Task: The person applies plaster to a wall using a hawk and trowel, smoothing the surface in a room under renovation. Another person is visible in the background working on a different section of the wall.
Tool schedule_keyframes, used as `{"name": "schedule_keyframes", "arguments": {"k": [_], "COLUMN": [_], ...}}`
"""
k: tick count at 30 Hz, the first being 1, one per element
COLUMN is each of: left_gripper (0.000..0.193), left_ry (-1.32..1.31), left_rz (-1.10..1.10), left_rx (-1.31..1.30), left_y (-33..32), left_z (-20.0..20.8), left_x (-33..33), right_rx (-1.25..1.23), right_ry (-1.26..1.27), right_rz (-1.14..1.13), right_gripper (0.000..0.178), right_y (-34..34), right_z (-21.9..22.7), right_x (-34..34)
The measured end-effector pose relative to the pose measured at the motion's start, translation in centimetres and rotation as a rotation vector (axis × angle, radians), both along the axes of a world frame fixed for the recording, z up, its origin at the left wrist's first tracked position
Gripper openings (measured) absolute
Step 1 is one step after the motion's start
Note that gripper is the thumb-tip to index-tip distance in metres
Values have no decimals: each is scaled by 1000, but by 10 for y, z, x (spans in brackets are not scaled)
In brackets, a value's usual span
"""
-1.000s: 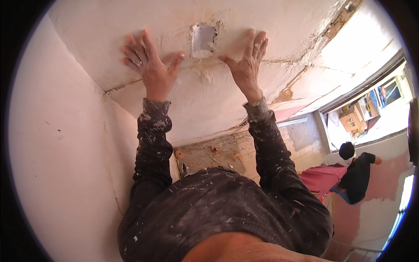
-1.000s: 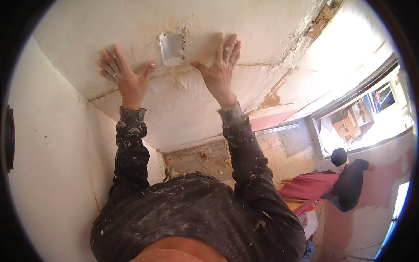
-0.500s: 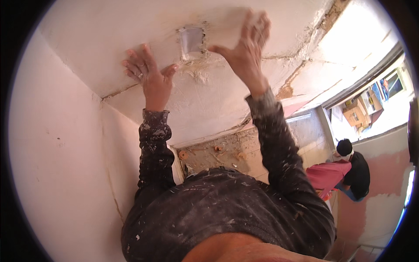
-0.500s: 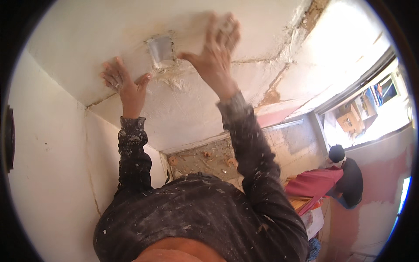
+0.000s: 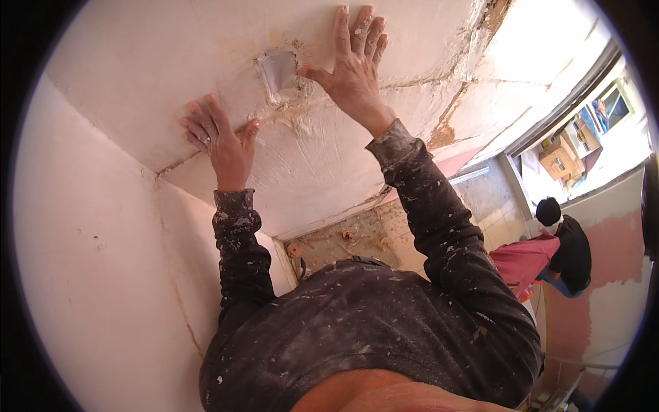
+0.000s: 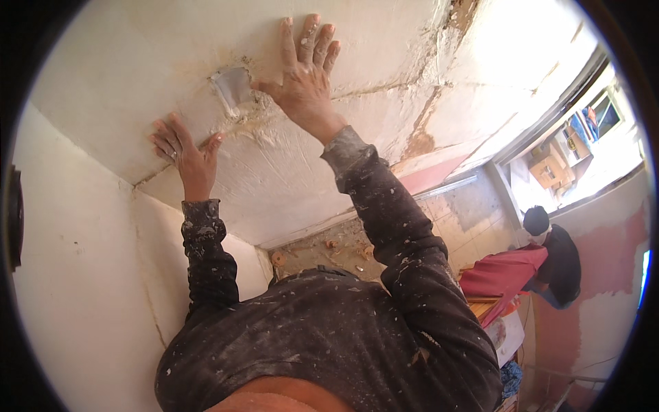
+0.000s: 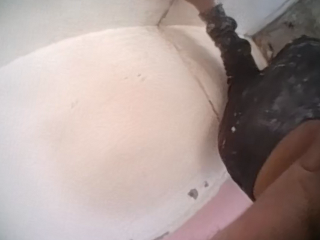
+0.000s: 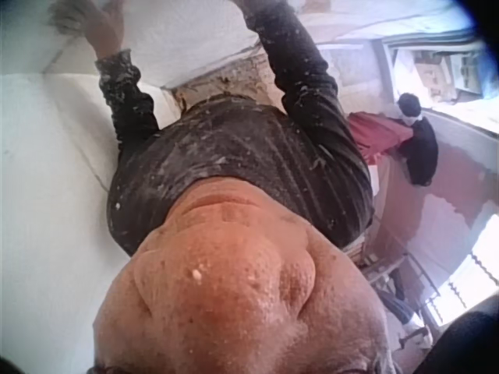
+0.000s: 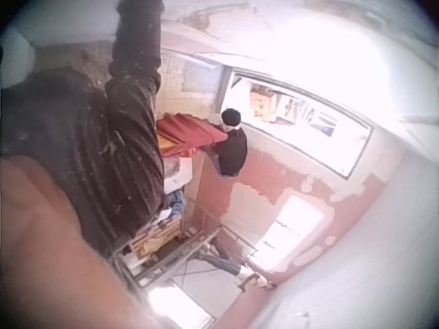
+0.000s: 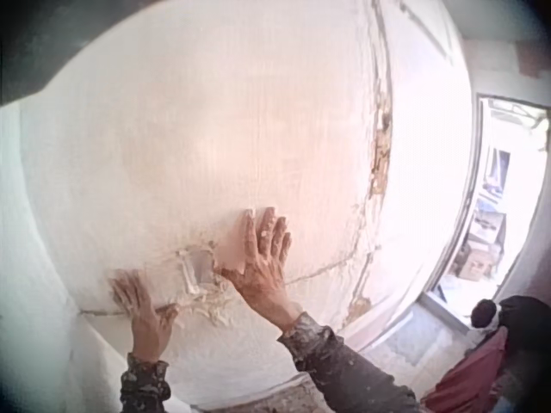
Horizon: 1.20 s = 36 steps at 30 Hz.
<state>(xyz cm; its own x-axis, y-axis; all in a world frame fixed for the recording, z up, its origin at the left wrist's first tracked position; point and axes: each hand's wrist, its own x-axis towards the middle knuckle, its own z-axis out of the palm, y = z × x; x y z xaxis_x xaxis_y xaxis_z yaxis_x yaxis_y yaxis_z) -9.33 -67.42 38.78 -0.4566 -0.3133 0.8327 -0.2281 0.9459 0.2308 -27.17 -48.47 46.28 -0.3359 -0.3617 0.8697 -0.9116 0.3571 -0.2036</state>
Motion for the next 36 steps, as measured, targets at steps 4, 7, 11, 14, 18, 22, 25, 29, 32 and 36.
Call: {"name": "schedule_keyframes", "arguments": {"k": [4, 7, 11, 14, 18, 22, 25, 29, 32, 36], "left_gripper": [99, 99, 92, 66, 15, 8, 26, 43, 38, 40], "left_ry": [-38, -57, 86, 273, 315, 209, -94, -451, -700, -897], "left_rz": [11, 34, -41, -136, -439, -572, -580, -925, -1049, -1225], "left_rx": [-26, 4, 39, 45, 155, 200, 478, 853, 780, 680], "left_y": [-9, -7, 7, 32, 66, 77, 119, 133, 176, 250], "left_z": [-10, -12, -15, -32, -62, -104, -114, -155, -149, -152], "left_x": [6, 7, 15, 19, 1, 10, 10, -15, -43, -77], "right_rx": [-21, -47, 29, -4, -219, -67, 135, 222, -5, -91], "right_ry": [-67, -5, -17, -141, 24, -64, -519, -1139, -926, -653], "right_rz": [56, 18, -34, -135, -181, 44, -147, -283, -525, -823], "right_gripper": [114, 115, 124, 128, 88, 14, 33, 36, 36, 62], "right_y": [13, 8, 33, 55, 55, 48, 104, 202, 261, 338], "right_z": [-3, -3, -24, -42, -63, -111, -170, -209, -265, -282], "right_x": [0, 0, -24, -23, -6, 55, 66, 87, 119, 164]}}
